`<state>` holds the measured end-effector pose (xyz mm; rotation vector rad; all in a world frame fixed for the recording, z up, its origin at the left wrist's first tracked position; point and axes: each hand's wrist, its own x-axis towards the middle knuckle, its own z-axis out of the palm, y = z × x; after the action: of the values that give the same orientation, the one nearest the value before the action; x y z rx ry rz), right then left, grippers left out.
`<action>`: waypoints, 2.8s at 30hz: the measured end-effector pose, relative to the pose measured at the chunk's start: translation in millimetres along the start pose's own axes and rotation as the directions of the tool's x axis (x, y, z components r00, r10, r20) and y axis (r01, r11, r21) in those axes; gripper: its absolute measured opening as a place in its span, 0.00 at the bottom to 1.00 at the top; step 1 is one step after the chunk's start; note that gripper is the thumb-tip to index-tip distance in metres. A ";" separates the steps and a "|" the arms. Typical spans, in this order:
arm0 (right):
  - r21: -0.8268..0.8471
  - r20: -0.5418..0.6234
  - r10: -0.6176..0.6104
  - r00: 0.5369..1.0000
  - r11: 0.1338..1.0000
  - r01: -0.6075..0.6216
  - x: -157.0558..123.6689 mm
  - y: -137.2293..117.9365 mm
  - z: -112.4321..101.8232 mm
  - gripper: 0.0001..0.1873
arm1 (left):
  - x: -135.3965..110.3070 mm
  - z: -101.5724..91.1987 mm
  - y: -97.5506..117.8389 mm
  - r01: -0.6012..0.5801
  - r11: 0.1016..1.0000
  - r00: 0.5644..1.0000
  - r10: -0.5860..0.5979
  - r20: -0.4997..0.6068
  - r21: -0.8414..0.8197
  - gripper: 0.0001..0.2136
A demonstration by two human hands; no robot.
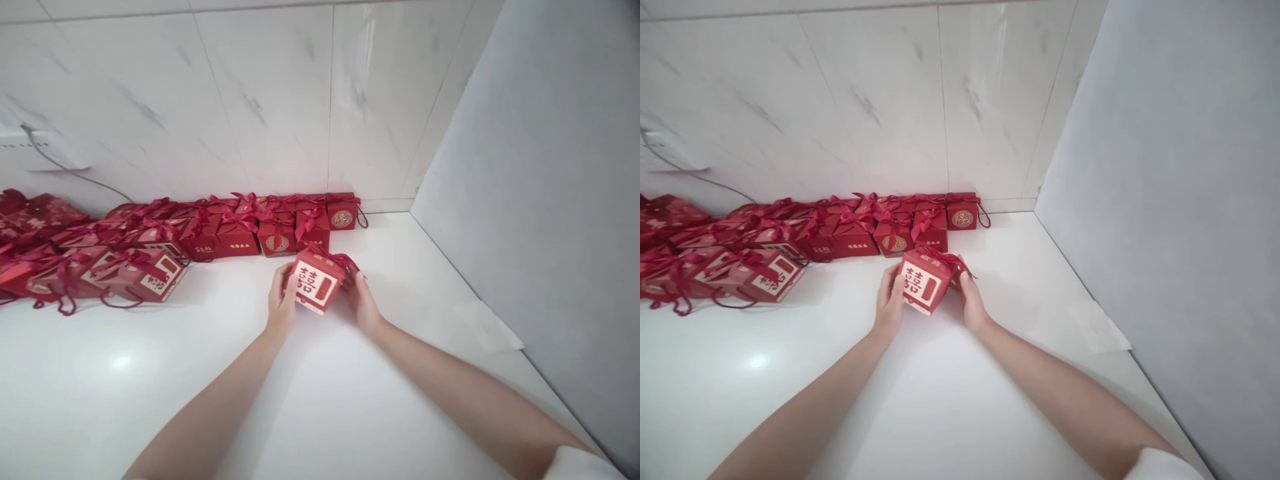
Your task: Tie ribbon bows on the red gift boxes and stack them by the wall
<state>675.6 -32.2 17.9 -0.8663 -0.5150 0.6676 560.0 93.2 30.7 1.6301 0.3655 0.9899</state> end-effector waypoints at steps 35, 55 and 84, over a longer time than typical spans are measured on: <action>-0.421 0.189 0.036 0.981 0.906 0.048 -11.7 -18.2 6.2 0.46 | -2.7 4.3 3.2 0.330 0.865 0.943 -0.282 0.177 -0.378 0.24; -0.423 0.189 0.045 0.981 0.905 0.040 -11.6 -17.7 5.6 0.44 | -2.0 4.1 -0.2 0.341 0.856 0.939 -0.296 0.174 -0.389 0.26; -0.441 0.194 0.021 0.981 0.895 0.068 -9.4 -13.3 2.2 0.43 | -2.2 3.9 -3.5 0.267 0.910 0.960 -0.221 0.174 -0.317 0.25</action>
<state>672.0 -44.1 28.8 -1.2317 -0.8769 0.6228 562.5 90.2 26.5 1.2937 0.2817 0.7032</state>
